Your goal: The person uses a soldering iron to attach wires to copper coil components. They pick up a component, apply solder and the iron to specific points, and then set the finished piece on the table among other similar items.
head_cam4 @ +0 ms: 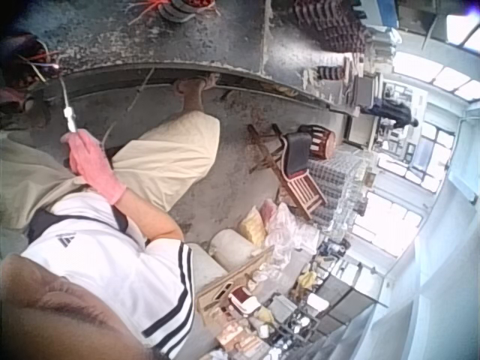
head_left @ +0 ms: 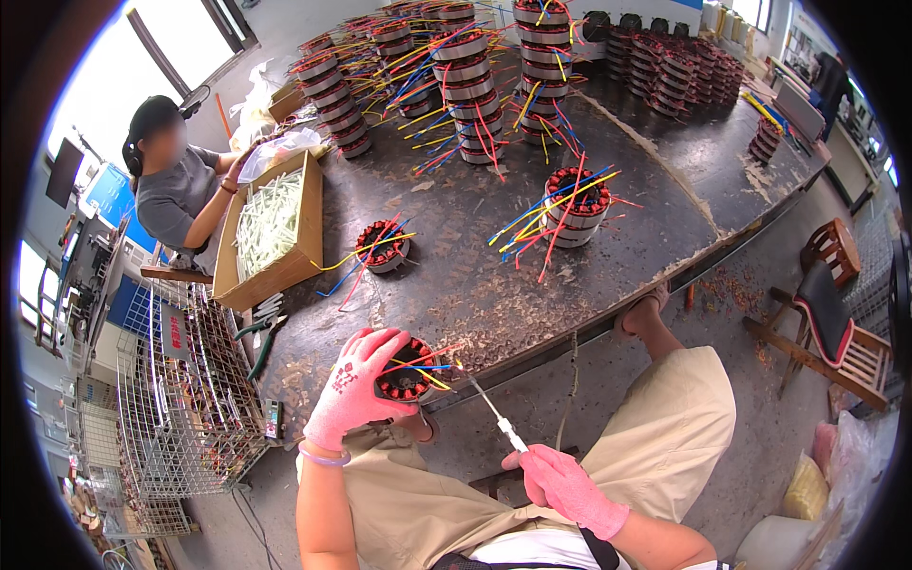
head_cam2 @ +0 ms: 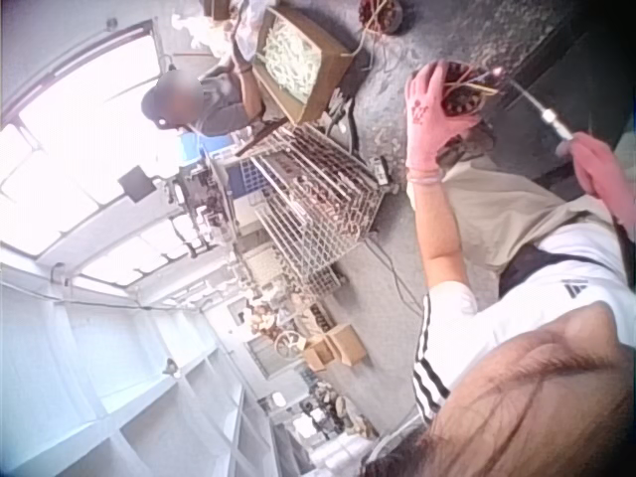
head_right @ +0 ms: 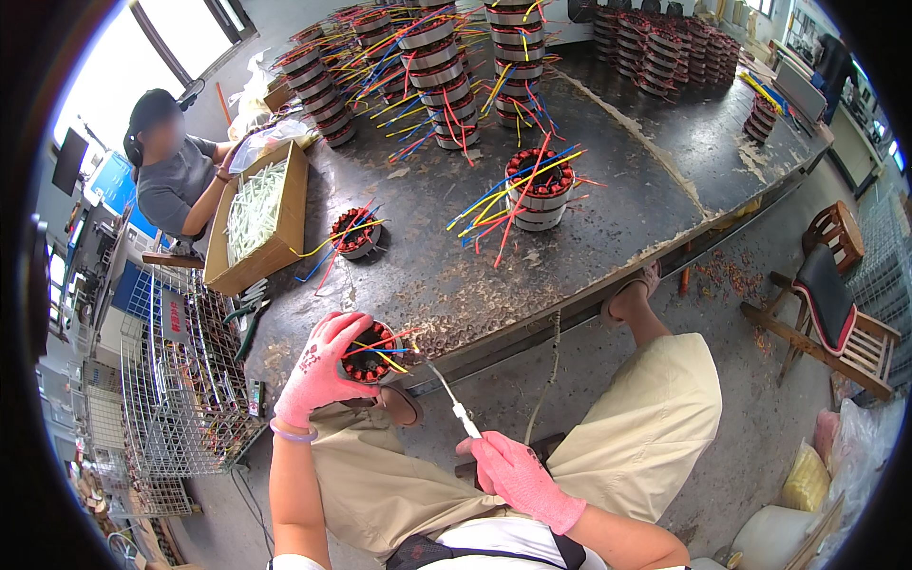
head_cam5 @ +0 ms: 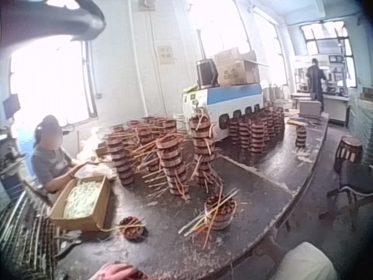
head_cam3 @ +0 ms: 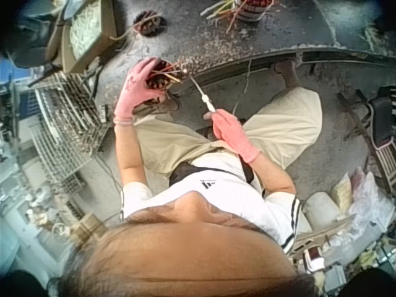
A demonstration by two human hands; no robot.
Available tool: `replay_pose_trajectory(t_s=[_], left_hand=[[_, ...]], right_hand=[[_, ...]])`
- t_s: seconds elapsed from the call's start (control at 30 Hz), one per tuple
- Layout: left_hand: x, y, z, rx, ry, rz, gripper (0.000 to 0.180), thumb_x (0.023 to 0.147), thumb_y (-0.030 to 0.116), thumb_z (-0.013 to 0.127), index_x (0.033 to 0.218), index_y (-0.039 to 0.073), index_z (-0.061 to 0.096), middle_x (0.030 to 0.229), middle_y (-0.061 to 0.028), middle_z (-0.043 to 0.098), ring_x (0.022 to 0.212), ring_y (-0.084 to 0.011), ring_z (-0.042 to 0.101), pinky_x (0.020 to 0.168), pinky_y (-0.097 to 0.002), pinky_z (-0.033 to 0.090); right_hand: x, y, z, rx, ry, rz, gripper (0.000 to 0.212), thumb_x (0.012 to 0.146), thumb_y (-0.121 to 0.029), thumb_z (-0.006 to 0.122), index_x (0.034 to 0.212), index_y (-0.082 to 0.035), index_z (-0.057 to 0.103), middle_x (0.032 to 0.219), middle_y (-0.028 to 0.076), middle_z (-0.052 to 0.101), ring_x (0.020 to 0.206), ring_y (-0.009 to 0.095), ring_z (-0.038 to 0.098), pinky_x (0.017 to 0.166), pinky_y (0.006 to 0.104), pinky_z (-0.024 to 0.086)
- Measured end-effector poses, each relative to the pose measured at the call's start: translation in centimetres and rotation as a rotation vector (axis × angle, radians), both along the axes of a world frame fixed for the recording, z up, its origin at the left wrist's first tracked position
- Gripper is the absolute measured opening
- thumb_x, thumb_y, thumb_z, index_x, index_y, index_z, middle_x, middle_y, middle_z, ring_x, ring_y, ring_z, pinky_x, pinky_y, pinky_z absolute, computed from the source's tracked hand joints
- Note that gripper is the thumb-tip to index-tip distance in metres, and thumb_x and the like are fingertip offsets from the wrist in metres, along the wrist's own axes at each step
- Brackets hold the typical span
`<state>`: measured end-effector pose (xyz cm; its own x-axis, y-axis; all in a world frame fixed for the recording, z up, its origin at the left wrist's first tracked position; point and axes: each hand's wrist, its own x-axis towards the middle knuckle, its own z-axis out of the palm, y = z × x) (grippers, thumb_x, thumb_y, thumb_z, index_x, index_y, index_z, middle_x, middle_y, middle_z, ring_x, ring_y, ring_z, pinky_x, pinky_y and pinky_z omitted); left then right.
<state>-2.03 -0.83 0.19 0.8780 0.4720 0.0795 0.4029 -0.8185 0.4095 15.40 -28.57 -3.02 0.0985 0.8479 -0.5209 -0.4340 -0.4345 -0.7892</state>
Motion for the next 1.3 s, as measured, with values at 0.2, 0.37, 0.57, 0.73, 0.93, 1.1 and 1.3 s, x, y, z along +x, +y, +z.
replay_pose_trajectory(t_s=[0.2, 0.37, 0.57, 0.73, 0.93, 1.1, 1.3], left_hand=[[-0.1, 0.0, -0.1, 0.008, -0.001, 0.001, 0.098, 0.048, 0.025, 0.091, 0.138, 0.008, 0.054, 0.138, -0.0155, 0.053, 0.133, -0.0411, 0.043, 0.113, -0.0492, 0.036], [-0.2, 0.0, -0.2, -0.038, -0.012, 0.029, 0.098, 0.049, 0.027, 0.091, 0.138, 0.01, 0.054, 0.139, -0.0154, 0.052, 0.132, -0.0416, 0.043, 0.113, -0.0509, 0.037], [-0.2, 0.6, 0.1, -0.022, -0.015, -0.098, 0.093, 0.052, 0.026, 0.09, 0.137, 0.014, 0.056, 0.14, -0.0152, 0.05, 0.133, -0.0402, 0.043, 0.118, -0.0514, 0.029], [0.2, 0.1, -0.1, 0.057, -0.017, -0.056, 0.096, 0.047, 0.028, 0.092, 0.136, 0.014, 0.057, 0.135, -0.0109, 0.053, 0.133, -0.0398, 0.041, 0.119, -0.0527, 0.027], [0.1, -0.2, -0.2, 0.047, -0.033, 0.0, 0.093, 0.048, 0.028, 0.093, 0.133, 0.015, 0.059, 0.134, -0.011, 0.053, 0.133, -0.0418, 0.041, 0.117, -0.0534, 0.029], [0.6, -0.6, -0.1, 0.102, -0.04, 0.017, 0.092, 0.047, 0.03, 0.093, 0.131, 0.013, 0.059, 0.132, -0.0122, 0.054, 0.131, -0.038, 0.044, 0.115, -0.053, 0.033], [0.6, -0.2, -0.5, 0.057, -0.062, -0.039, 0.092, 0.049, 0.03, 0.093, 0.132, 0.011, 0.056, 0.135, -0.0121, 0.055, 0.13, -0.0387, 0.045, 0.116, -0.0521, 0.031]], right_hand=[[0.0, 0.0, -0.2, -0.001, 0.021, -0.009, 0.032, 0.106, -0.027, 0.045, 0.115, -0.002, 0.063, 0.061, -0.001, 0.049, 0.052, 0.004, 0.036, 0.049, 0.0223, 0.03], [0.0, -0.1, -0.5, -0.005, 0.036, -0.018, 0.033, 0.106, -0.027, 0.045, 0.115, -0.002, 0.064, 0.061, -0.001, 0.05, 0.052, 0.005, 0.037, 0.049, 0.0228, 0.031], [0.1, -0.1, -0.4, -0.047, 0.072, -0.041, 0.032, 0.106, -0.026, 0.045, 0.115, -0.002, 0.064, 0.06, -0.001, 0.049, 0.052, 0.005, 0.037, 0.049, 0.0228, 0.031], [0.3, -0.2, -0.2, -0.045, 0.069, -0.043, 0.033, 0.106, -0.023, 0.047, 0.114, 0.005, 0.061, 0.058, -0.001, 0.047, 0.05, 0.007, 0.038, 0.047, 0.0236, 0.029], [0.1, -0.8, 0.0, -0.043, 0.079, -0.021, 0.034, 0.106, -0.028, 0.045, 0.116, 0.0, 0.063, 0.059, -0.001, 0.048, 0.052, 0.005, 0.035, 0.049, 0.0229, 0.028], [-0.1, -1.0, 0.6, -0.024, 0.101, -0.038, 0.035, 0.107, -0.028, 0.045, 0.117, 0.001, 0.062, 0.059, -0.001, 0.047, 0.052, 0.005, 0.035, 0.049, 0.0229, 0.028], [0.0, -1.0, 0.1, -0.026, 0.089, -0.024, 0.035, 0.106, -0.029, 0.045, 0.117, 0.0, 0.062, 0.06, -0.001, 0.047, 0.052, 0.005, 0.035, 0.048, 0.023, 0.027]])
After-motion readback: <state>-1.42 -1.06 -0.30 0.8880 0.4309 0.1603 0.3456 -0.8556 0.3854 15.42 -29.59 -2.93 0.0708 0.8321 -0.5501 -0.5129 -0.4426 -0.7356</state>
